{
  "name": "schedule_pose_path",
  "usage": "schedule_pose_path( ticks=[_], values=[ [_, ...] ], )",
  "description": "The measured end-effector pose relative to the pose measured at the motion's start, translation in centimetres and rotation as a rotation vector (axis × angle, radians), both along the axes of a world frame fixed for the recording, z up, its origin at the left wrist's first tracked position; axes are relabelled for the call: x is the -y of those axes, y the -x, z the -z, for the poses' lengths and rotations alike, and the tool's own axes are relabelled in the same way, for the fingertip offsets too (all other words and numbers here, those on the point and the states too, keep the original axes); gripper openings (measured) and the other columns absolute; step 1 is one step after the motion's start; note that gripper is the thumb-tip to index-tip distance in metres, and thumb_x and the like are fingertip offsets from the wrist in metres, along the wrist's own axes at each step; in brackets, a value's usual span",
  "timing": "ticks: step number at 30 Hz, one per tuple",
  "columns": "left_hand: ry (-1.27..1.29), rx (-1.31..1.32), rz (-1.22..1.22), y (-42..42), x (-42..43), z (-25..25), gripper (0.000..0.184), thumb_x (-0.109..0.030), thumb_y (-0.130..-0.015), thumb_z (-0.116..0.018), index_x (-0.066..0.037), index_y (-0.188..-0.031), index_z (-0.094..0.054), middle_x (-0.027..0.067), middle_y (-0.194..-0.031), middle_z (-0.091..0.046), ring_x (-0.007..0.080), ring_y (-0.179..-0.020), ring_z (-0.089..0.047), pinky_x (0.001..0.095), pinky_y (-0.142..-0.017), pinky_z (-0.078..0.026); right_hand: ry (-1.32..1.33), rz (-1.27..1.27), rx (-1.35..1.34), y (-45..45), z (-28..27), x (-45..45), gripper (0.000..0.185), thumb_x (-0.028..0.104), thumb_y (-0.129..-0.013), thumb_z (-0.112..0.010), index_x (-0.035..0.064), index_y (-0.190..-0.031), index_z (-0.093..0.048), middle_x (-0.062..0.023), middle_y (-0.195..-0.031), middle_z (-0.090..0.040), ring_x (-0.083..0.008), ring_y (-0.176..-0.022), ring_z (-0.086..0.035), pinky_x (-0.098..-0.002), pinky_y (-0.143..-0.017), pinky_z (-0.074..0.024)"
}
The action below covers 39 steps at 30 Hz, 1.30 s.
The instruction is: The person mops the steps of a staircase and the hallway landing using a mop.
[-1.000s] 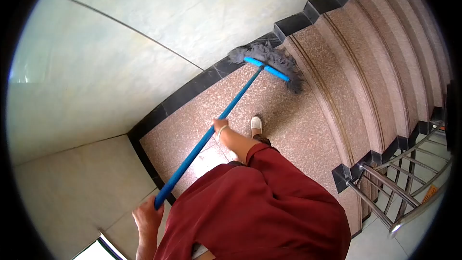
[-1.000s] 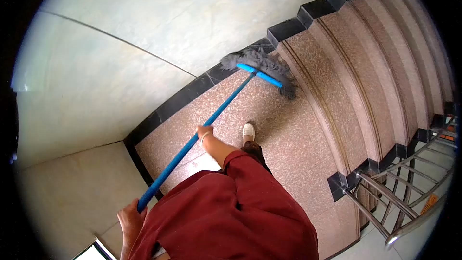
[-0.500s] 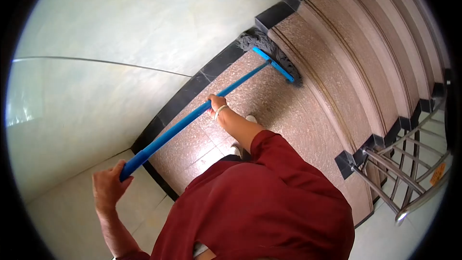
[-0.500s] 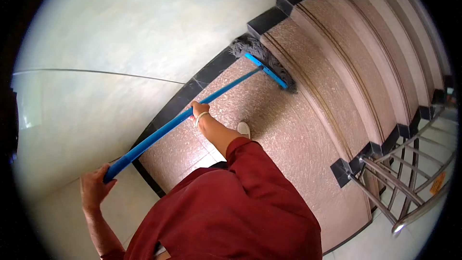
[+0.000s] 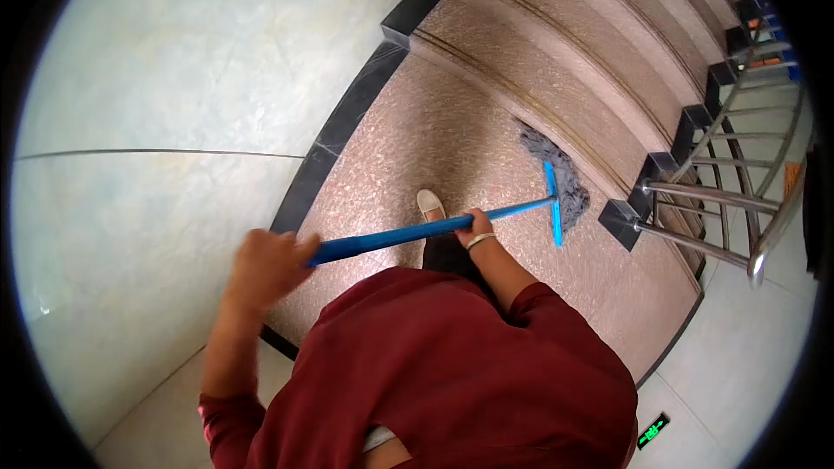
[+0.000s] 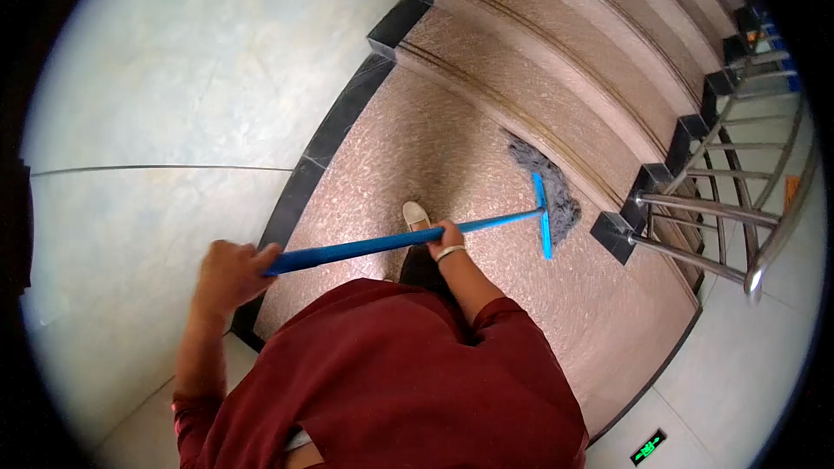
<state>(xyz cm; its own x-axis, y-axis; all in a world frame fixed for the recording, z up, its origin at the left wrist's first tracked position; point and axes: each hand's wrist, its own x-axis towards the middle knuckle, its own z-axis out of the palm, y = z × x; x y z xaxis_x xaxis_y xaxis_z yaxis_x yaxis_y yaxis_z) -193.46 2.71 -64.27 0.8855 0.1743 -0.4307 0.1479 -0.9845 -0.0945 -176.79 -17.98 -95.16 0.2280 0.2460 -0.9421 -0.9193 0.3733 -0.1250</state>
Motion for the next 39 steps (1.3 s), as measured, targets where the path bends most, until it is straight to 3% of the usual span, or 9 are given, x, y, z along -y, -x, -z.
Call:
schedule_pose_path(
  ticks=[5,6,9,11,12,18,22,30,39],
  values=[
    [0.179,0.112,0.146,3.4,7.1,3.0,0.012,-0.014,-0.071,-0.044,-0.007,-0.078,-0.051,0.0061,-0.053,-0.052,0.0195,-0.046,-0.053,0.0308,-0.038,-0.04,0.244,0.086,0.046,1.6,5.3,8.3,0.011,0.004,-0.066,-0.039,0.0077,-0.058,-0.031,-0.0026,-0.049,-0.033,-0.0138,-0.042,-0.037,-0.0251,-0.038,-0.0355],
    [0.179,0.017,0.053,4.8,8.0,3.7,0.022,-0.027,-0.068,-0.051,-0.011,-0.082,-0.049,0.0066,-0.06,-0.054,0.0222,-0.052,-0.055,0.0346,-0.044,-0.042,0.314,0.077,0.051,2.5,5.4,8.6,0.009,0.005,-0.067,-0.037,0.0075,-0.06,-0.032,-0.003,-0.049,-0.033,-0.0133,-0.04,-0.036,-0.0247,-0.036,-0.0337],
    [0.19,0.048,-0.005,10.3,9.3,2.2,0.025,-0.031,-0.067,-0.052,-0.012,-0.083,-0.049,0.0064,-0.059,-0.053,0.0223,-0.052,-0.054,0.0341,-0.044,-0.041,0.331,-0.007,0.093,6.3,12.9,9.7,0.007,0.009,-0.071,-0.035,0.0032,-0.072,-0.038,-0.0088,-0.062,-0.039,-0.0188,-0.051,-0.039,-0.0301,-0.042,-0.0355],
    [0.151,0.06,-0.061,14.5,10.1,0.9,0.026,-0.033,-0.066,-0.053,-0.012,-0.083,-0.049,0.0065,-0.059,-0.053,0.0223,-0.053,-0.054,0.034,-0.045,-0.041,0.434,-0.055,-0.056,9.8,2.1,5.8,0.013,0.013,-0.072,-0.035,0.0113,-0.059,-0.032,-0.0026,-0.051,-0.033,-0.0146,-0.038,-0.033,-0.0275,-0.036,-0.0326],
    [0.115,0.059,-0.12,16.6,10.6,0.1,0.028,-0.034,-0.065,-0.054,-0.013,-0.082,-0.049,0.0065,-0.06,-0.053,0.0224,-0.054,-0.054,0.0338,-0.046,-0.04,0.42,-0.119,-0.065,11.8,0.6,4.7,0.012,0.013,-0.072,-0.036,0.0107,-0.06,-0.033,-0.0035,-0.052,-0.034,-0.0154,-0.039,-0.034,-0.0284,-0.037,-0.0333],
    [-0.187,0.193,-0.213,27.5,13.6,-5.3,0.033,-0.029,-0.055,-0.065,-0.015,-0.081,-0.049,0.0026,-0.051,-0.047,0.0192,-0.048,-0.05,0.0318,-0.044,-0.037,0.115,-0.632,-0.014,23.1,-1.8,0.3,0.006,0.01,-0.07,-0.04,0.007,-0.065,-0.04,-0.0089,-0.06,-0.042,-0.0201,-0.048,-0.042,-0.0336,-0.04,-0.037],
    [-0.175,0.104,-0.379,31.2,15.6,-8.8,0.039,-0.024,-0.05,-0.067,-0.014,-0.084,-0.05,0.0029,-0.051,-0.047,0.0205,-0.048,-0.049,0.033,-0.045,-0.037,0.01,-0.804,0.04,28.4,-2.1,-1.4,0.01,0.011,-0.071,-0.042,0.0014,-0.07,-0.043,-0.0123,-0.064,-0.047,-0.0233,-0.051,-0.048,-0.0357,-0.042,-0.0406],
    [-0.087,0.11,-0.394,30.2,16.5,-8.0,0.04,-0.018,-0.047,-0.068,-0.013,-0.083,-0.052,0.0042,-0.053,-0.049,0.022,-0.048,-0.049,0.0324,-0.046,-0.036,0.028,-0.62,0.046,27.5,-5.1,1.0,0.015,0.004,-0.069,-0.047,-0.0056,-0.078,-0.04,-0.015,-0.067,-0.05,-0.0241,-0.054,-0.052,-0.0373,-0.045,-0.0465],
    [-0.008,0.069,-0.168,14.8,24.3,-6.2,0.039,-0.021,-0.053,-0.067,-0.012,-0.088,-0.051,0.0054,-0.055,-0.05,0.0224,-0.047,-0.049,0.0337,-0.046,-0.037,-0.042,-0.256,0.158,14.6,0.2,14.5,0.011,0.008,-0.065,-0.049,0.0007,-0.069,-0.043,-0.0098,-0.06,-0.046,-0.0211,-0.048,-0.047,-0.0337,-0.041,-0.0406]
  ],
)
